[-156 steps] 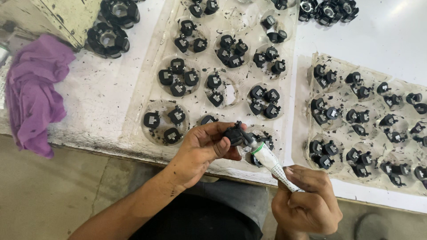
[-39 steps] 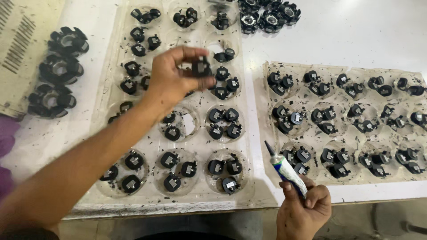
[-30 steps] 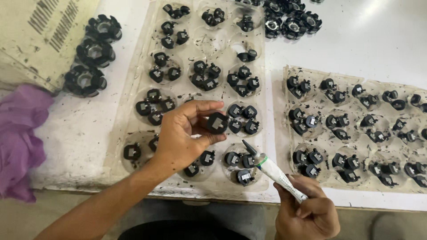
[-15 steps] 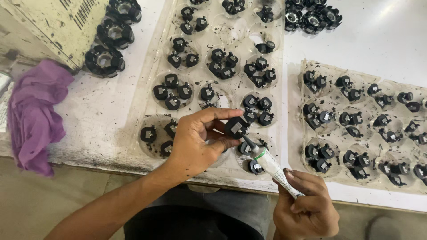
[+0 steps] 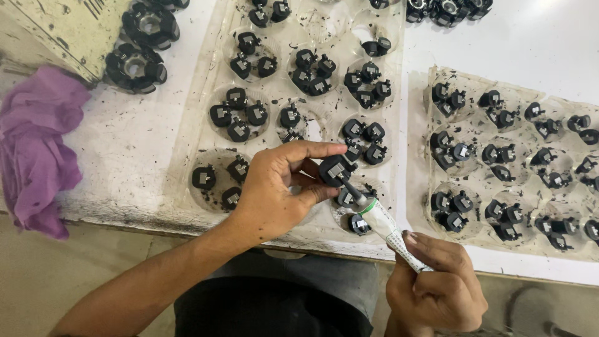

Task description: The person picks up black plastic plug components one at a time from blister trays on the workbench and squeezes adhesive from a small tube onto each component, then places it back in the tray. They repeat this gluing cycle across many components, occasionally repositioning parts in the trays.

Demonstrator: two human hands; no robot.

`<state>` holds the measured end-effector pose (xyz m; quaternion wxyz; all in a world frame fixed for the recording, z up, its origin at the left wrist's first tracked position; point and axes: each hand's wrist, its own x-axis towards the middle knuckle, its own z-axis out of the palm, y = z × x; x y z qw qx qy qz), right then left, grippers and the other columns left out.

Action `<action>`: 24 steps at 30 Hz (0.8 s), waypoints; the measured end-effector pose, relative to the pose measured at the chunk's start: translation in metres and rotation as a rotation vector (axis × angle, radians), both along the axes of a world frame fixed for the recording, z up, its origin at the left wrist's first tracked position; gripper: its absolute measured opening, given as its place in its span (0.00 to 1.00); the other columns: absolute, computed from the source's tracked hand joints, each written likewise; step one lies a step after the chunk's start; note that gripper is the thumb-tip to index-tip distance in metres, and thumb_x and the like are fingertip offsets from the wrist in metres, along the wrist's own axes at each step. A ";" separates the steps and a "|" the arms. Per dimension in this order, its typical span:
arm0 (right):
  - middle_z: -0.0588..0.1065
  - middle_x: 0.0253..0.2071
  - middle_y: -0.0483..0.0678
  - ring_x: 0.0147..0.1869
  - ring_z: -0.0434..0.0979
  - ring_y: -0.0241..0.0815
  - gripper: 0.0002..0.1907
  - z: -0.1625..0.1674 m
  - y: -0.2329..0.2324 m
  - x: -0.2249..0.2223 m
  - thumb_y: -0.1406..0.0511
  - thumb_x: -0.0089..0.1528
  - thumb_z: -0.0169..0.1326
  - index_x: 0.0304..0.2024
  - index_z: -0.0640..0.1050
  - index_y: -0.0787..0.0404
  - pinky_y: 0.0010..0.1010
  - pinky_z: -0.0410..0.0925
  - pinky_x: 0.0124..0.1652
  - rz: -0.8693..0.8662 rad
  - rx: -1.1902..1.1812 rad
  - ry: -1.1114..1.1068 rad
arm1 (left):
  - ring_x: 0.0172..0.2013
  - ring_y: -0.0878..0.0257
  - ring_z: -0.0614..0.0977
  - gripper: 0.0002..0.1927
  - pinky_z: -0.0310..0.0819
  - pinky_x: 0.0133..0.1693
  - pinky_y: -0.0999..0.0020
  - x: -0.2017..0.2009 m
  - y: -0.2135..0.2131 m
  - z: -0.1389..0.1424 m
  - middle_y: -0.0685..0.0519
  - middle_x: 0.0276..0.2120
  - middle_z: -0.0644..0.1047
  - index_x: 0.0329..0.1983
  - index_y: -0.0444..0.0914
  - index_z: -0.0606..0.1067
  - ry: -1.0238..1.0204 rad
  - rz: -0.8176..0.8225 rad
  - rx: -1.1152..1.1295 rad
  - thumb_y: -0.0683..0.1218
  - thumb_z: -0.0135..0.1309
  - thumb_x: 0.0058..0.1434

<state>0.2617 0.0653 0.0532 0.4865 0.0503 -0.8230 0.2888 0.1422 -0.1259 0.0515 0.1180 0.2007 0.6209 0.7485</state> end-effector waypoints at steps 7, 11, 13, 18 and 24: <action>0.78 0.31 0.63 0.37 0.84 0.55 0.24 -0.001 0.000 0.001 0.83 0.49 0.62 0.18 0.59 0.62 0.40 0.77 0.36 -0.020 -0.006 -0.007 | 0.41 0.70 0.83 0.27 0.86 0.44 0.76 -0.002 0.002 0.002 0.52 0.47 0.82 0.58 0.36 0.77 -0.082 -0.026 0.000 0.28 0.62 0.56; 0.78 0.30 0.63 0.37 0.84 0.55 0.24 -0.007 0.003 0.004 0.84 0.49 0.61 0.18 0.59 0.62 0.40 0.77 0.36 -0.042 -0.003 -0.015 | 0.42 0.70 0.83 0.27 0.86 0.45 0.75 -0.001 0.002 0.000 0.51 0.48 0.81 0.59 0.36 0.76 -0.071 -0.021 0.018 0.28 0.61 0.56; 0.78 0.35 0.62 0.40 0.85 0.53 0.24 -0.010 0.007 0.005 0.84 0.54 0.62 0.21 0.61 0.62 0.35 0.77 0.37 0.011 0.007 -0.009 | 0.43 0.70 0.84 0.26 0.87 0.46 0.75 -0.002 0.002 -0.002 0.52 0.47 0.81 0.59 0.36 0.76 -0.069 -0.019 0.023 0.28 0.61 0.57; 0.78 0.34 0.61 0.39 0.84 0.51 0.26 -0.013 0.005 0.007 0.83 0.55 0.64 0.21 0.60 0.61 0.34 0.76 0.36 0.005 -0.011 -0.021 | 0.42 0.71 0.83 0.27 0.85 0.46 0.76 0.001 0.005 -0.011 0.53 0.48 0.81 0.58 0.37 0.77 -0.063 0.030 0.009 0.28 0.62 0.56; 0.78 0.36 0.60 0.37 0.83 0.48 0.27 -0.014 0.001 0.004 0.82 0.58 0.67 0.25 0.61 0.62 0.32 0.74 0.37 0.037 -0.056 -0.029 | 0.45 0.70 0.82 0.26 0.82 0.50 0.74 0.012 0.015 -0.031 0.53 0.46 0.81 0.59 0.36 0.77 -0.256 0.036 0.232 0.27 0.60 0.57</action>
